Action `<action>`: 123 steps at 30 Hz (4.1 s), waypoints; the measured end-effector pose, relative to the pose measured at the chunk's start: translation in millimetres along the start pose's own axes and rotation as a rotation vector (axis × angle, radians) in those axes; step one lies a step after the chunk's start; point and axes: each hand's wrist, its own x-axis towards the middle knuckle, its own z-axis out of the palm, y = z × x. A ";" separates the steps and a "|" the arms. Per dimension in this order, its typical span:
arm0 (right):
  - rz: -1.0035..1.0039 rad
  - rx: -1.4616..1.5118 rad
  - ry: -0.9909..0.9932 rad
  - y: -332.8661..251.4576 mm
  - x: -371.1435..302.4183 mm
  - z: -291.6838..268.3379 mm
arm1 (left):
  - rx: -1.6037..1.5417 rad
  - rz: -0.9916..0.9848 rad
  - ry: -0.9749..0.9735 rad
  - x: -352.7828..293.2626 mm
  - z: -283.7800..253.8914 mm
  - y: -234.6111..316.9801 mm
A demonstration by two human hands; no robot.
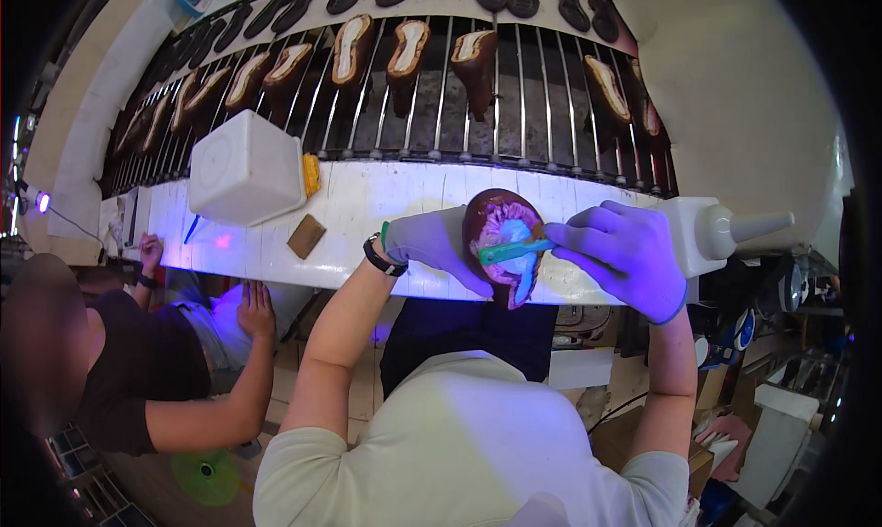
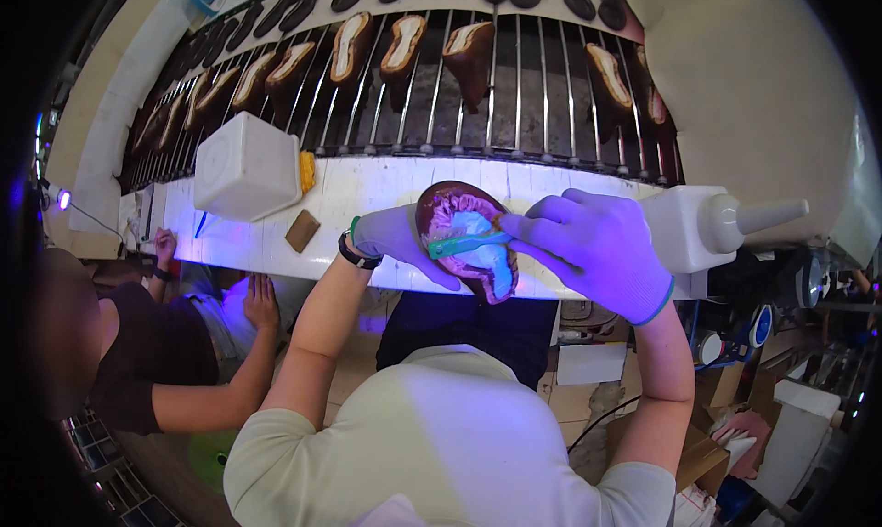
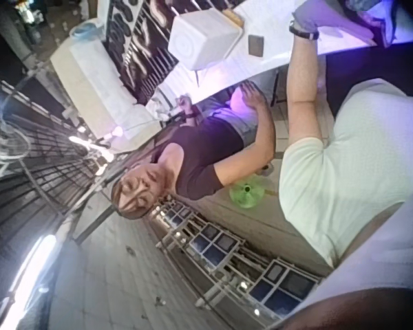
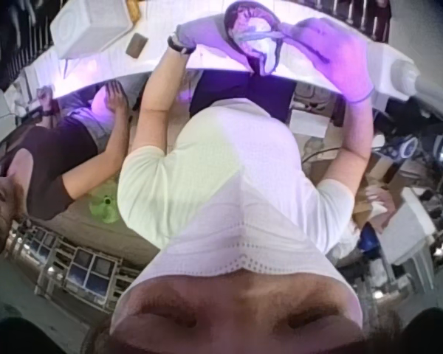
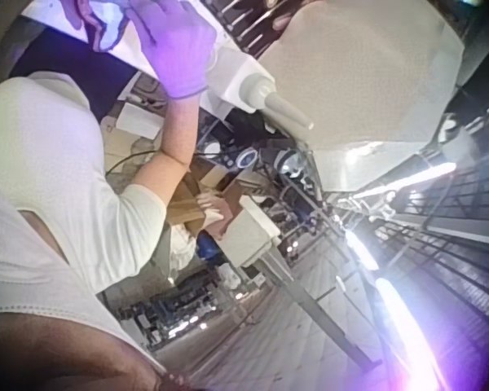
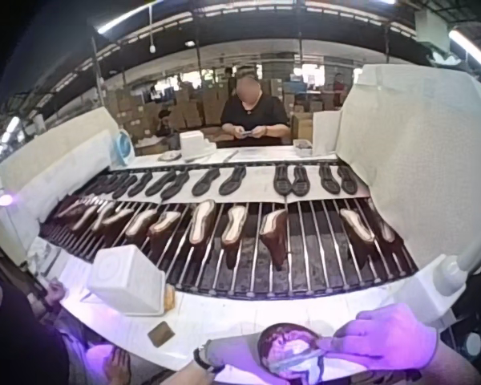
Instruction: The recorder is applying a liquid adhesive or finish to the edges and soles of leather boots using a brush at a production station.
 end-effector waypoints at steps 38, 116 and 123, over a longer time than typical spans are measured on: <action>0.277 0.433 0.221 22.2 -9.6 0.9 | 0.184 -0.085 0.078 6.3 -10.6 1.9; 0.541 0.515 0.215 6.0 -29.5 27.0 | -0.309 0.095 0.769 -11.8 71.7 11.0; 0.545 0.493 0.281 16.9 0.2 24.9 | 0.031 -0.080 0.811 -16.5 75.9 16.4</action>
